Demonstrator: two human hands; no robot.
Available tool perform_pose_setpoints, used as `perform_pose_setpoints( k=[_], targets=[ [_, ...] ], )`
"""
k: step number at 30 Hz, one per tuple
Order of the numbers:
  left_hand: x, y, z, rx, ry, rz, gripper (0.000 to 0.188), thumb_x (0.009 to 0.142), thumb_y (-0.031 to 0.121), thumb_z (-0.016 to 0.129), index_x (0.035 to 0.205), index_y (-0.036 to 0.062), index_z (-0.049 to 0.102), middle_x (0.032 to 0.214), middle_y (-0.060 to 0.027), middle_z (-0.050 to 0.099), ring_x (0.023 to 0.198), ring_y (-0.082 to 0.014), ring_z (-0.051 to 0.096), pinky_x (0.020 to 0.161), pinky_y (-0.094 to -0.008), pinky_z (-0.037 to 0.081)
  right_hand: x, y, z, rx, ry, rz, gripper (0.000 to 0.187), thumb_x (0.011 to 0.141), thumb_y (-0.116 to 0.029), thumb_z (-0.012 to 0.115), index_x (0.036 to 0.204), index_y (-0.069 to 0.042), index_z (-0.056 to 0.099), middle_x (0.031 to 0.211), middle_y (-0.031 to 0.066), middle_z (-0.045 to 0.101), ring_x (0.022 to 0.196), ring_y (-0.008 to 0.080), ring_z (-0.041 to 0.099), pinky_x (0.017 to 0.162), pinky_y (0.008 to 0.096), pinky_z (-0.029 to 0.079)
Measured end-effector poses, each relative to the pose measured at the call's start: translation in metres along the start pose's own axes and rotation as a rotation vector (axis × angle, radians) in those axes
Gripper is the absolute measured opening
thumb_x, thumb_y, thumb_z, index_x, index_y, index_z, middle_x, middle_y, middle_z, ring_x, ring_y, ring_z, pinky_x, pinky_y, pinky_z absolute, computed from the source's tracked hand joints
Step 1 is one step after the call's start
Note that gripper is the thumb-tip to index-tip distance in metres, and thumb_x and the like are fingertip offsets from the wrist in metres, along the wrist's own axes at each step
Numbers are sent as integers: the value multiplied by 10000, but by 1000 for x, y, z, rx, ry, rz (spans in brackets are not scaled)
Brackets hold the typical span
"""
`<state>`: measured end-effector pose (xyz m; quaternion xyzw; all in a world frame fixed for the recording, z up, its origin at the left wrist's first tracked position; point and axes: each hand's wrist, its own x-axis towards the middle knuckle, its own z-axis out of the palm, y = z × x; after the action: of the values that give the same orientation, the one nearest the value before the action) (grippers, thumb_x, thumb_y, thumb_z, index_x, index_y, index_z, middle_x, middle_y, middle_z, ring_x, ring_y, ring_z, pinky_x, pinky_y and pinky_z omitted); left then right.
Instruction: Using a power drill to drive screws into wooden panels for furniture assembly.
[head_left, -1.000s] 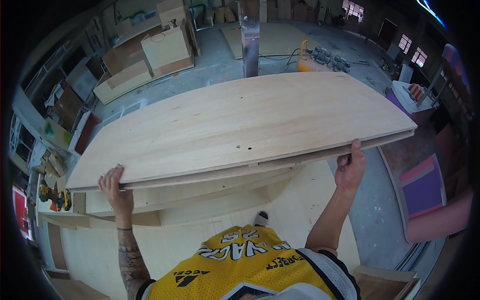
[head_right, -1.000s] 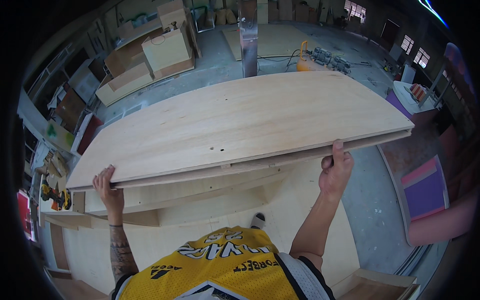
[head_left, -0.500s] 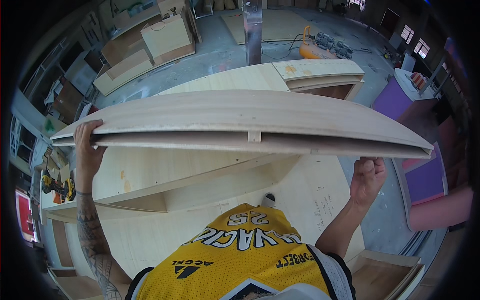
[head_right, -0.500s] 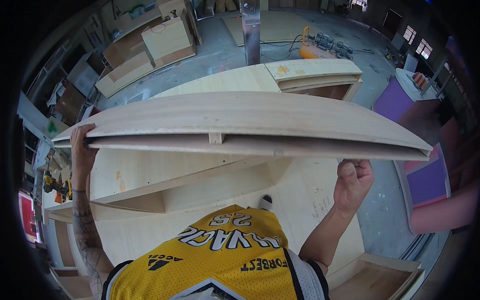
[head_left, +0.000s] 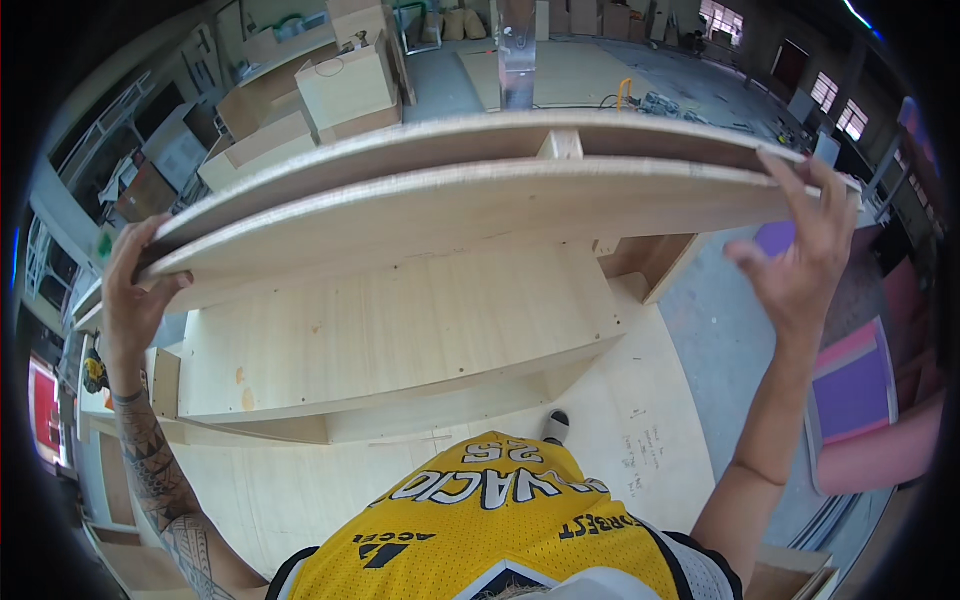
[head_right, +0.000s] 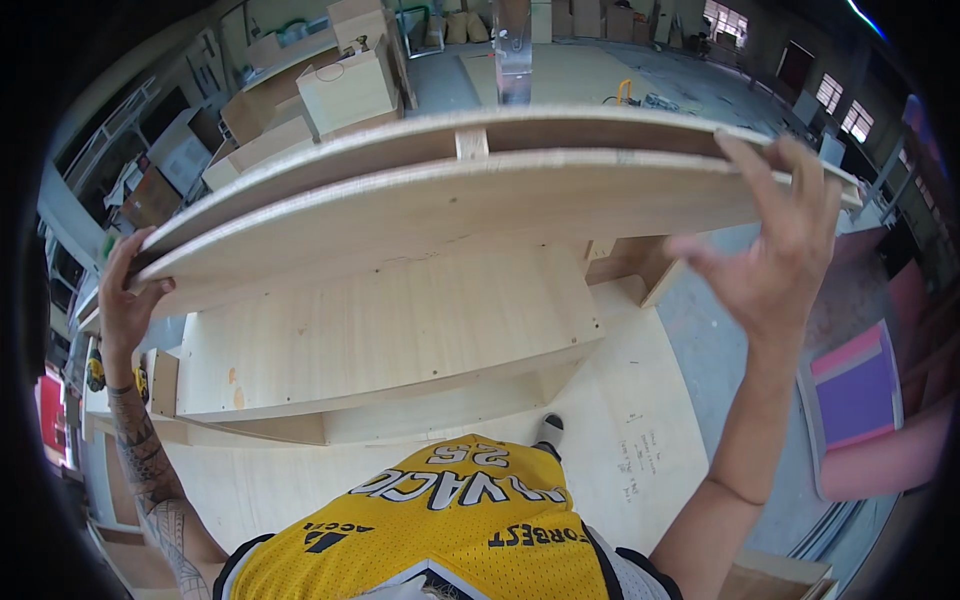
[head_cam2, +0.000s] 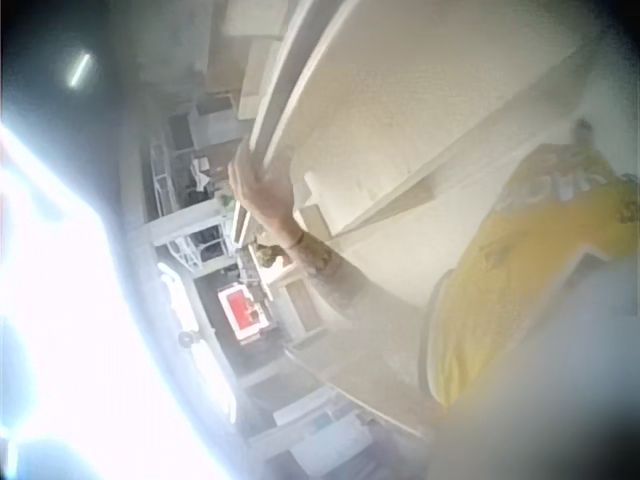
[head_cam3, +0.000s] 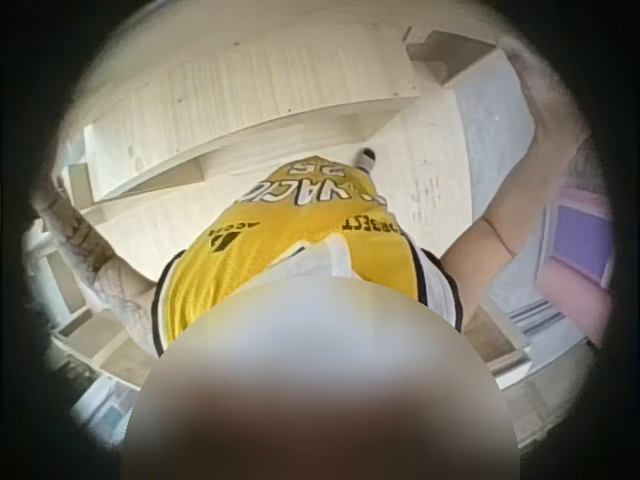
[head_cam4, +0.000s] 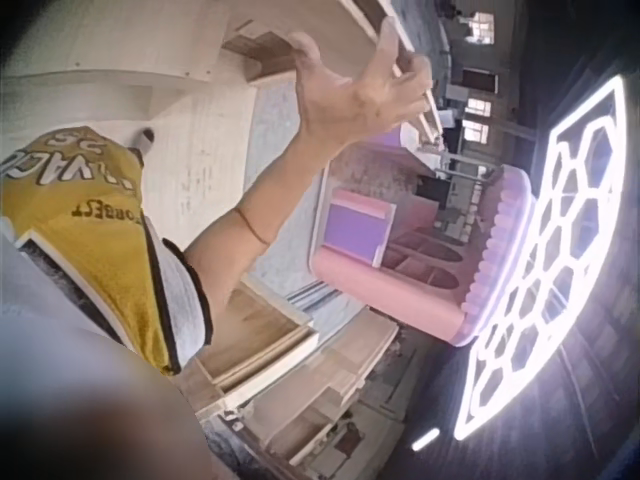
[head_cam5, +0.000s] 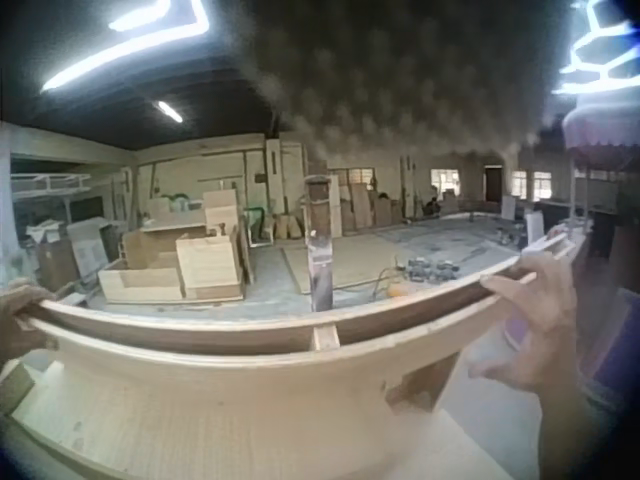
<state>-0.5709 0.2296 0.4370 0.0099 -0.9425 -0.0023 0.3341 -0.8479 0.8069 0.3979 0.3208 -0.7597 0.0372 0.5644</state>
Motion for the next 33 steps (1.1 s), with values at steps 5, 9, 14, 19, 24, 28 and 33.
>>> perform_pose_setpoints(
  k=[5, 9, 14, 19, 24, 28, 33],
  targets=[
    [46, 4, -11, 58, -32, -71, 727, 773, 282, 899, 1398, 29, 627, 1306, -120, 679, 1202, -255, 625, 1052, -392, 474, 71, 54, 91, 127, 51, -72, 756, 765, -740, 758, 1216, -133, 756, 1185, 95, 651, 1065, 315, 602, 924, 449, 486],
    [95, 25, 5, 117, -85, -84, 641, 899, 320, 798, 1451, 59, 604, 1433, -135, 616, 1340, -255, 566, 1116, -401, 443, 113, 71, 157, 349, -13, -135, 523, 842, -531, 811, 1143, -107, 754, 1096, 81, 688, 1011, 306, 616, 888, 413, 491],
    [146, 74, 70, -46, 86, -66, 534, 1025, 421, 657, 1470, 129, 614, 1437, -133, 609, 1358, -284, 571, 1116, -425, 466, 121, 76, 216, 532, 186, -97, 509, 742, -467, 889, 945, -21, 749, 938, 81, 652, 919, 282, 582, 815, 391, 481],
    [169, 86, 131, 352, 334, -66, 498, 1024, 477, 651, 1444, 209, 647, 1424, -138, 623, 1313, -314, 599, 1075, -428, 488, -15, 82, 308, 539, 673, 404, 368, 952, -306, 761, 1120, 3, 653, 1116, 107, 614, 1014, 219, 574, 891, 358, 471],
    [178, 66, 115, 365, 370, -40, 546, 987, 576, 655, 1402, 221, 681, 1373, -135, 660, 1283, -306, 611, 1029, -457, 501, -229, 28, 407, 1200, 183, 1775, 658, 1008, -588, 577, 1257, 20, 548, 1228, 107, 596, 945, 194, 584, 827, 318, 498],
    [184, 60, 104, 733, 324, 12, 621, 932, 686, 647, 1294, 188, 732, 1208, -113, 738, 1192, -302, 652, 977, -412, 515, -282, 5, 437, 1937, -304, 1923, 981, 860, -917, 476, 1231, -13, 566, 991, 68, 584, 656, 136, 459, 555, 262, 387],
    [166, 72, 106, 386, 320, -217, 632, 895, 703, 678, 1109, 114, 754, 1009, -95, 773, 948, -278, 728, 828, -379, 549, -245, -9, 443, 1856, -57, 2143, 1046, 810, -969, 453, 1290, -48, 578, 860, 28, 535, 521, 130, 282, 452, 264, 228]
  ],
)
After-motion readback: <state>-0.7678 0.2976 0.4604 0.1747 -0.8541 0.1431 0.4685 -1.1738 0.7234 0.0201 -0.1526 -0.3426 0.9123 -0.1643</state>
